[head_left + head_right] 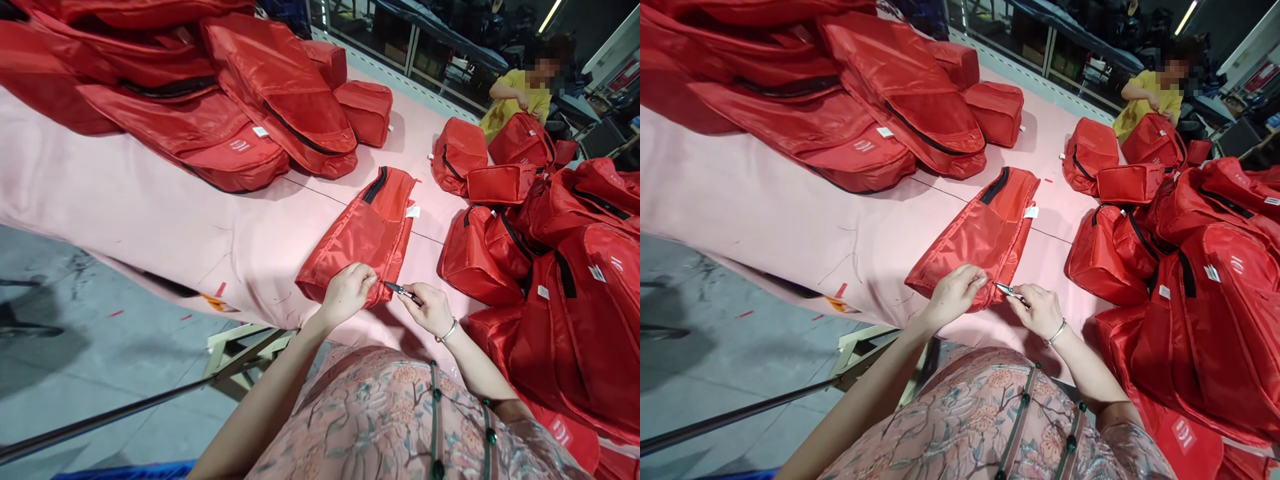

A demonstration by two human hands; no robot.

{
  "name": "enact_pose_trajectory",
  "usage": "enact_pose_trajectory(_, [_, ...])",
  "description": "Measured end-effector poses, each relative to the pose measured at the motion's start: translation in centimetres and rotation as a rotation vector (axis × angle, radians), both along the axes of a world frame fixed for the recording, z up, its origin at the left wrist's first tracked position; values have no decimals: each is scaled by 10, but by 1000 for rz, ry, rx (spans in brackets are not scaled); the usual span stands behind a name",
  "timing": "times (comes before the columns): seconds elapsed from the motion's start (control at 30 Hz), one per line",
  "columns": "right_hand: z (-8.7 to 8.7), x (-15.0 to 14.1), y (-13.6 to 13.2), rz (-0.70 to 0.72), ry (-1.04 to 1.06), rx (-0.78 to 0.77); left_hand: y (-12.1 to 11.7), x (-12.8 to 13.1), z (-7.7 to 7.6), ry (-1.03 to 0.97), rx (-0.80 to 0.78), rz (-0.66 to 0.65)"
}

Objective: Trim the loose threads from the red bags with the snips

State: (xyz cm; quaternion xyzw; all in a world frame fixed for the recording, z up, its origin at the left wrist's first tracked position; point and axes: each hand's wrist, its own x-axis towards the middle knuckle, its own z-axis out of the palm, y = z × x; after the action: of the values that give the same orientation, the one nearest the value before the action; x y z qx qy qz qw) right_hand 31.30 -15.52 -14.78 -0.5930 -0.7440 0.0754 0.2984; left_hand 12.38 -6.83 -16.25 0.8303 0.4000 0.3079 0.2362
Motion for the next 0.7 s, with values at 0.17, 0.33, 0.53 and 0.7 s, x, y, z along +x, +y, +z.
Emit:
enact_pose_trajectory(0.17, [10,-8,7,-21,-194,-56,-1,1,0,12,2,24])
enact_pose_trajectory(0.33, [21,-15,11,-37,-280,-100,-2,1,0,7,-6,35])
enact_pose_trajectory(0.53, [26,-17,15,-21,-275,-126,-2,1,0,1,4,40])
enact_pose_trajectory(0.7, [22,-14,18,17,-260,-126,-2,1,-3,-7,23,45])
